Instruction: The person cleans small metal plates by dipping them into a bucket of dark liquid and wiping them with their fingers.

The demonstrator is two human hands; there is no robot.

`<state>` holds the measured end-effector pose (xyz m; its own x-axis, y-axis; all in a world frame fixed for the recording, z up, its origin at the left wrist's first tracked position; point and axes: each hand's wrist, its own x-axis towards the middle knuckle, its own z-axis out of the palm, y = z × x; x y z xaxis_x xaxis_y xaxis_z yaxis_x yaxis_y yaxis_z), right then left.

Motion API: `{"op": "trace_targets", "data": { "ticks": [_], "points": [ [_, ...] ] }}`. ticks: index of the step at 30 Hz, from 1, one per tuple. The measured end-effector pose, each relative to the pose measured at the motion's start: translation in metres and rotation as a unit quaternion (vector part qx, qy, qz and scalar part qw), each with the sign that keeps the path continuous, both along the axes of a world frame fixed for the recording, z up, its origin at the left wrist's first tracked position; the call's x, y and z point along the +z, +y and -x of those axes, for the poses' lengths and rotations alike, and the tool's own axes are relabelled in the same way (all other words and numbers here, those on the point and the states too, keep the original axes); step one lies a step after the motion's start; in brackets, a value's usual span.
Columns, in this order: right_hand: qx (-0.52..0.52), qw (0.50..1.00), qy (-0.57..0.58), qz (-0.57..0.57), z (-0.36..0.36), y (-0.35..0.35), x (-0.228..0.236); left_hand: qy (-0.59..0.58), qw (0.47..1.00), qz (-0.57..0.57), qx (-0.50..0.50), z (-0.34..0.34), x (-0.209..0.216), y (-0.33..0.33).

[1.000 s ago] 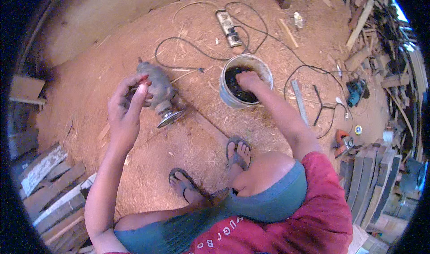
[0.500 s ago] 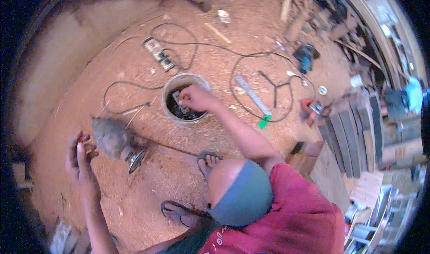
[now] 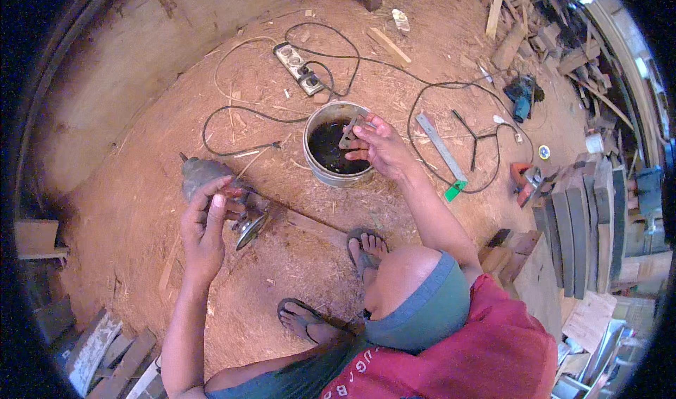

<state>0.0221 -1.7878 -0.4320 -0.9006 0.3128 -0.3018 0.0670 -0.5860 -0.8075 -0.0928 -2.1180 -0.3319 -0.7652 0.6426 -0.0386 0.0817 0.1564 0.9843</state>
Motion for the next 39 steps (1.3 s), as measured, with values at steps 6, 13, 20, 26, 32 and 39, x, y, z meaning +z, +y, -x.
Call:
{"op": "trace_targets", "data": {
  "ticks": [6,13,20,26,32,39],
  "points": [
    [-0.028,0.998,0.023,0.060,0.008,-0.007,-0.018,0.081,0.988,0.017,0.127,0.050,-0.003,-0.045],
    [-0.056,0.998,-0.021,-0.013,0.025,-0.016,-0.029,0.143,0.929,0.079,0.332,0.114,-0.037,-0.162],
    [-0.038,0.998,0.046,0.000,0.052,-0.032,0.015,0.293,0.813,0.440,0.242,0.078,-0.121,-0.301],
    [-0.006,0.999,0.038,0.013,0.050,-0.051,0.044,0.280,0.771,0.546,0.171,0.048,-0.111,-0.327],
    [0.028,0.998,0.060,0.016,0.040,-0.057,0.050,0.228,0.780,0.559,0.163,0.047,-0.107,-0.296],
    [0.044,0.995,0.078,0.036,0.037,-0.058,0.053,0.268,0.794,0.526,0.147,0.055,-0.114,-0.299]
  ]
}}
